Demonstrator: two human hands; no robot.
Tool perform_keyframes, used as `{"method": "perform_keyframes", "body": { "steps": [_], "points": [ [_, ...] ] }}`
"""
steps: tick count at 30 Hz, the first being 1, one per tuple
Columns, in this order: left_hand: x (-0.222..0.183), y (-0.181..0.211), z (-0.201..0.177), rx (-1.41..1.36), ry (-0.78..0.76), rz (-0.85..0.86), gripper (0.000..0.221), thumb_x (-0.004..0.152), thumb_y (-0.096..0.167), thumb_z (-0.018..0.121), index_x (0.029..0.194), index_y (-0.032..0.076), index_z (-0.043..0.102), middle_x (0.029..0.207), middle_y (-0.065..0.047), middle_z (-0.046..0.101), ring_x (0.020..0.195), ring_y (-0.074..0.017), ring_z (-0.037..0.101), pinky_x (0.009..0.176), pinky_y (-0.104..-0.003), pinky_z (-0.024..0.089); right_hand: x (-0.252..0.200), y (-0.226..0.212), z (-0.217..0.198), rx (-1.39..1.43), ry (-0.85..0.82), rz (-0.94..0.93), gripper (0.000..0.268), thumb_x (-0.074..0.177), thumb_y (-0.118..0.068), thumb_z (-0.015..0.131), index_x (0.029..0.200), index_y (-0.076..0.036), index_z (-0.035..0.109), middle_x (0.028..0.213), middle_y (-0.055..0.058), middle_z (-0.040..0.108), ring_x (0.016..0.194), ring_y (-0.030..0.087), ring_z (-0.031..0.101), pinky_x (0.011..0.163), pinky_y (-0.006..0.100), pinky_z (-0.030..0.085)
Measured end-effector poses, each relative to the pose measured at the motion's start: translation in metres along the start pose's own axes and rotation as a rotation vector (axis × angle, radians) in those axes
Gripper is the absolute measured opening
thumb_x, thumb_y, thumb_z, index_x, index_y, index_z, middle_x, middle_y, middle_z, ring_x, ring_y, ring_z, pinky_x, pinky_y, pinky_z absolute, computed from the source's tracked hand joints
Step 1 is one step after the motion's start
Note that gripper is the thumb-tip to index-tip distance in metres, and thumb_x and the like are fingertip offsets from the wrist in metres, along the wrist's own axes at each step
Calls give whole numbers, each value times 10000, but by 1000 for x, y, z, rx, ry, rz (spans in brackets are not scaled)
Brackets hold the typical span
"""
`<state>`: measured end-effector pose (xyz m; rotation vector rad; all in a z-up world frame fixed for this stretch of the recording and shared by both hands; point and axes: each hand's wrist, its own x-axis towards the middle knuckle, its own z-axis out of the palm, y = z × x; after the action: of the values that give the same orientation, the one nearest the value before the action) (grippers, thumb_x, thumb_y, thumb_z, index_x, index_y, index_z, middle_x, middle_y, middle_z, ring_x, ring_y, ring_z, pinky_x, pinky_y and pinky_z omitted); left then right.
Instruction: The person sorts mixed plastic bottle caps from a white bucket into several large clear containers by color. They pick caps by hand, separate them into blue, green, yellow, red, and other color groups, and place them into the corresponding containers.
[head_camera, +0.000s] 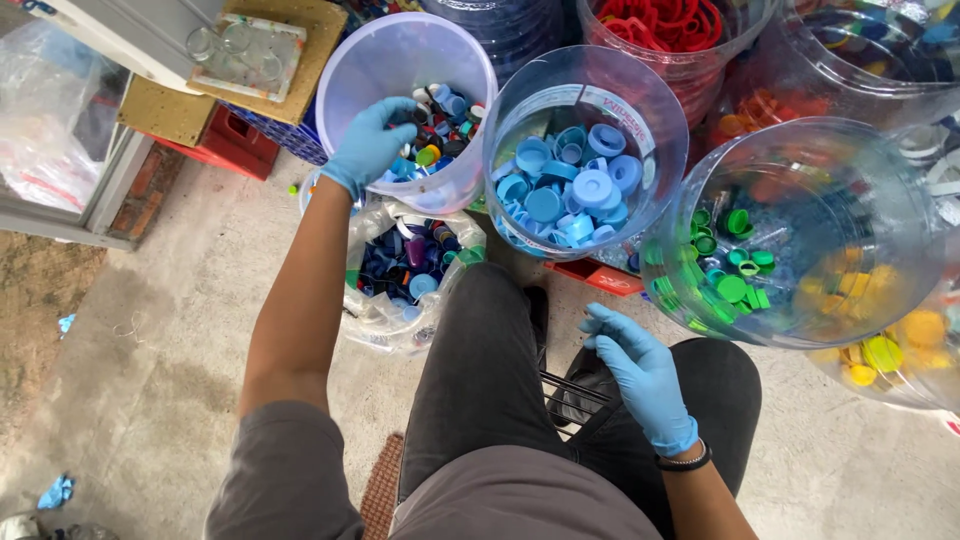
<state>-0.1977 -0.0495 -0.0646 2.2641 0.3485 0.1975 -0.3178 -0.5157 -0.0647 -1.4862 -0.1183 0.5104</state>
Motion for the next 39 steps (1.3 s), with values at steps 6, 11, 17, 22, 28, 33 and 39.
{"method": "perform_keyframes", "body": {
  "steps": [6,11,17,22,28,33,39],
  "points": [
    [33,-16,-21,-11,-70,-175,287,1029,396,567,1029,151,717,928,5,701,837,-133,582,765,-331,490,-1,-3,-3,-11,-45,64,423,975,-47,572,1392,-22,639,1166,164,754,946,213,701,948,314,567],
    [40,-6,-25,146,-327,-255,162,855,185,579,736,80,607,828,-70,594,741,-199,476,673,-371,442,0,3,-3,-8,-41,105,432,971,-35,581,1398,-29,641,1161,153,755,943,190,682,953,300,548],
    [50,2,-16,209,-486,-370,466,916,455,619,1233,125,706,1305,-65,629,1139,-246,600,976,-412,500,2,12,-2,21,-37,94,430,967,-19,576,1393,-1,635,1165,171,745,951,213,693,952,313,564],
    [58,19,9,604,-680,-449,1156,705,690,677,1663,351,125,1737,-73,78,1576,-364,130,1253,-587,181,4,16,-2,-22,-39,98,443,963,-27,578,1402,-26,638,1169,154,761,946,193,691,953,311,555],
    [82,35,37,787,-584,-141,1062,723,585,767,1598,280,248,1604,-110,282,1455,-409,290,1136,-665,331,8,17,4,-15,-33,144,458,949,-20,584,1404,-13,633,1194,181,772,1022,202,718,972,303,569],
    [112,17,62,664,-673,-148,1074,760,411,814,1629,246,204,1625,-131,264,1465,-394,339,1175,-561,374,14,17,7,-36,-38,159,470,939,-37,604,1408,-18,637,1192,166,786,1028,193,724,983,306,567],
    [133,10,67,737,-738,-259,605,839,198,681,1394,188,441,1413,-153,463,1188,-387,562,1017,-480,488,21,21,6,12,-49,193,464,932,-43,612,1393,-7,643,1233,194,787,1064,219,744,1003,320,575]
  ]
}}
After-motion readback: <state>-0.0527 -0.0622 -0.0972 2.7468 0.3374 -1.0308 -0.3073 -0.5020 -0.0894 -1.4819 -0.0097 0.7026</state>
